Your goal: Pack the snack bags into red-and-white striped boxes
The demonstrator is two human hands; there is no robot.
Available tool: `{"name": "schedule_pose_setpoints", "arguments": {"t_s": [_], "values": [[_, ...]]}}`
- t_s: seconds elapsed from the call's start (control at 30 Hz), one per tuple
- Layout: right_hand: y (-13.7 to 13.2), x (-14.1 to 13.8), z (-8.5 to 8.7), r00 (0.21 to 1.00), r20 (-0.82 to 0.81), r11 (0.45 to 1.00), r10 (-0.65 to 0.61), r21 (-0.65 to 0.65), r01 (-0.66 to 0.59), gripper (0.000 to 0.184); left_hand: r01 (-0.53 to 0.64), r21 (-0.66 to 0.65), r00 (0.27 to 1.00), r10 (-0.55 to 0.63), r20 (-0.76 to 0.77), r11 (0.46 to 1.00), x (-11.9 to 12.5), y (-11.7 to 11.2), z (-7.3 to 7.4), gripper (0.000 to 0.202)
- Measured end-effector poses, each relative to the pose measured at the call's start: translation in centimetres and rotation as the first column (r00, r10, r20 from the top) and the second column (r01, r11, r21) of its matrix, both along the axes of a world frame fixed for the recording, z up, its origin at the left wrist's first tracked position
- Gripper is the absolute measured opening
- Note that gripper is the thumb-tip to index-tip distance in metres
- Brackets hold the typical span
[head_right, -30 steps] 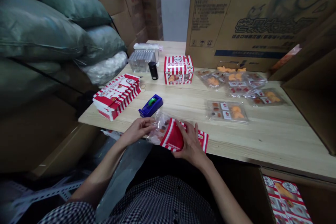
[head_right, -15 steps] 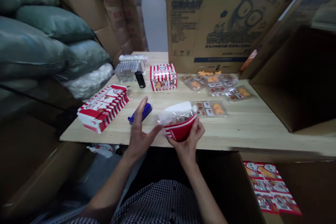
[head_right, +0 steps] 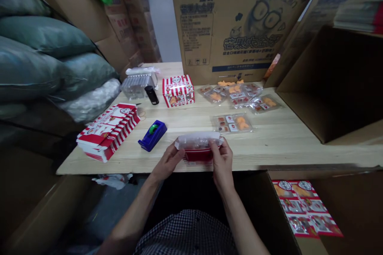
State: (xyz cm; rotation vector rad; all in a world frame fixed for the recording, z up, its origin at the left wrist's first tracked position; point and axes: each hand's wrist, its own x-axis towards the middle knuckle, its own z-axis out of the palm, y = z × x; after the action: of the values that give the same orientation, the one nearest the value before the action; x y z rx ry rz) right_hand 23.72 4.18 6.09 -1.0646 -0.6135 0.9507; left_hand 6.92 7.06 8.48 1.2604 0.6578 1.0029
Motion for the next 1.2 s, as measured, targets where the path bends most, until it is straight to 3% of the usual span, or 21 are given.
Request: {"name": "schedule_pose_setpoints", "arguments": {"t_s": [0.17,0.3,0.4,0.5,0.6,0.73,0.83,0.93,1.03,1.1,1.2], "values": [[-0.8,-1.4,1.6,0.999,-0.027,0.999,0.032,0.013,-0.032,0.019,-0.288,-0.16,0.957,0.287,-0.028,0.944,2.0,-0.8,0.3,0.024],[-3.5,-1.1,2.6,0.991,0.004,0.98,0.136,-0.146,-0.134,0.031,-0.339,-0.239,0.941,0.334,-0.063,0.91,1.6,-2.1,0.6,0.022],[-6.0,-0.9,2.2,0.976,-0.007,0.936,0.22,-0.281,-0.213,0.033,-0.306,-0.426,0.95,0.301,-0.081,0.851,0.4,-4.0,0.0,0.024],[-8.1,-1.3,0.6,0.939,-0.199,0.874,0.281,-0.351,-0.336,0.032,-0.272,-0.614,0.958,0.268,-0.101,0.741,-0.4,-6.1,-1.9,0.027],[-9.1,-1.8,-1.4,0.89,-0.353,0.82,0.29,-0.387,-0.421,0.027,-0.238,-0.714,0.964,0.253,-0.087,0.659,-0.7,-7.5,-3.9,0.022],[-9.2,-1.5,-3.1,0.907,-0.337,0.824,0.252,-0.417,-0.384,0.02,-0.188,-0.743,0.972,0.232,-0.045,0.643,-0.8,-8.0,-5.3,0.008],[-8.8,-1.0,-3.4,0.929,-0.285,0.838,0.236,-0.424,-0.343,0.019,-0.158,-0.773,0.972,0.233,-0.014,0.614,-1.2,-7.6,-5.2,0.015],[-8.2,-0.5,-3.3,0.91,-0.314,0.819,0.272,-0.421,-0.39,0.02,0.015,-0.787,0.972,0.174,0.155,0.616,-2.1,-7.1,-4.7,0.026],[-7.6,-0.2,-3.4,0.892,-0.358,0.8,0.277,-0.428,-0.42,0.021,0.21,-0.763,0.928,0.12,0.352,0.611,-3.1,-6.8,-4.5,0.031],[-7.5,0.0,-3.4,0.896,-0.357,0.798,0.264,-0.44,-0.411,0.022,0.228,-0.766,0.916,0.135,0.379,0.601,-3.4,-7.0,-4.7,0.03],[-7.6,0.0,-3.3,0.901,-0.354,0.791,0.249,-0.463,-0.4,0.023,0.155,-0.798,0.928,0.192,0.32,0.582,-3.4,-7.2,-5.2,0.021]]}}
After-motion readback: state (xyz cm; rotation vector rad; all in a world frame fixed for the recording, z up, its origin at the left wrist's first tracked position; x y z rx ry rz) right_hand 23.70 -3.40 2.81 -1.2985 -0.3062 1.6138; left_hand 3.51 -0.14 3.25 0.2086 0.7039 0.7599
